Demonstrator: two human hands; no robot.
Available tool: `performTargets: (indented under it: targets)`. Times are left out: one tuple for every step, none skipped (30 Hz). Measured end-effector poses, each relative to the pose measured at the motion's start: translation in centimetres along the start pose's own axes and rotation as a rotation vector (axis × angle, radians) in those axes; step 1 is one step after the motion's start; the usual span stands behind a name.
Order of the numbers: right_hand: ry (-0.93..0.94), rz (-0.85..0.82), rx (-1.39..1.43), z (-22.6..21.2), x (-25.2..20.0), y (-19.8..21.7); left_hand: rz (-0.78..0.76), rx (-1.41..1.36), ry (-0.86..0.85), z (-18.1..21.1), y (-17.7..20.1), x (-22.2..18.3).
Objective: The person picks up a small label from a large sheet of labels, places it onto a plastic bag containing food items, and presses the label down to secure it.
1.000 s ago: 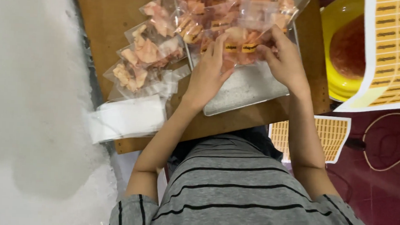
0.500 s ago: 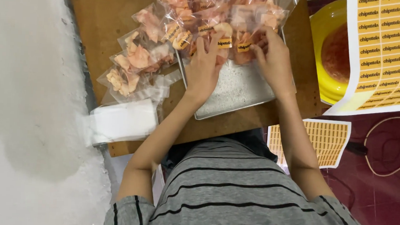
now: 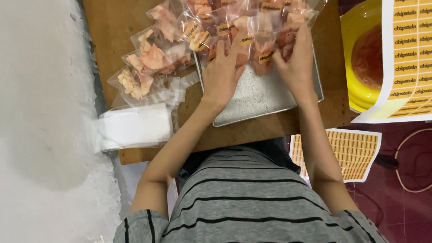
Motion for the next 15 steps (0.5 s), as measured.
performTargets:
  targets:
    - [-0.001, -0.003, 0.000, 0.2, -0.1, 0.0, -0.001, -0.001, 0.003, 0.1, 0.0, -0.2]
    - [0.020, -0.003, -0.035, 0.3, -0.1, 0.0, 0.018, 0.004, -0.006, 0.1, 0.0, -0.4]
    - [0.043, -0.004, -0.069, 0.4, -0.2, -0.1, 0.038, 0.010, -0.011, 0.1, 0.0, -0.6]
    - [0.044, -0.010, -0.068, 0.5, -0.3, -0.1, 0.038, 0.009, -0.005, 0.1, -0.3, -0.8]
    - [0.059, -0.012, -0.082, 0.5, -0.3, -0.3, 0.041, -0.012, -0.016, 0.0, -0.5, -0.9]
    - [0.075, -0.014, -0.096, 0.5, -0.3, -0.4, 0.045, -0.033, -0.028, -0.2, -0.7, -1.0]
    - [0.078, -0.024, -0.094, 0.4, -0.4, -0.4, 0.047, -0.034, -0.017, -0.3, -0.8, -1.2]
    - [0.087, -0.019, -0.109, 0.3, -0.5, -0.4, 0.044, -0.057, -0.018, -0.4, -0.9, -1.3]
    - [0.103, -0.016, -0.121, 0.1, -0.4, -0.5, 0.046, -0.078, -0.015, -0.6, -0.9, -1.4]
    - [0.112, -0.028, -0.117, -0.1, -0.4, -0.7, 0.054, -0.078, -0.002, -0.8, -0.6, -1.5]
    - [0.124, -0.011, -0.076, -0.4, -0.5, -0.8, 0.060, -0.125, -0.023, -0.9, -0.4, -1.7]
    - [0.135, 0.006, -0.035, -0.6, -0.6, -1.0, 0.067, -0.172, -0.044, -1.1, -0.1, -1.8]
    - [0.142, -0.009, -0.030, -1.2, -0.5, -1.2, 0.074, -0.174, -0.028, -1.4, 0.8, -2.3]
    - [0.179, -0.025, -0.050, -1.8, -0.5, -1.5, 0.092, -0.281, -0.008, -1.8, 1.7, -2.7]
    - [0.216, -0.040, -0.069, -2.4, -0.4, -1.7, 0.111, -0.388, 0.010, -2.2, 2.6, -3.1]
Point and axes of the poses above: each hand's wrist, its own x-axis towards the middle knuckle, its own y-axis out of the back of the hand, z = x × y, the point moved 1 cm from there along x, towards the middle knuckle, and after that the axes turned 1 degree about -z, right-handed, at the moved point
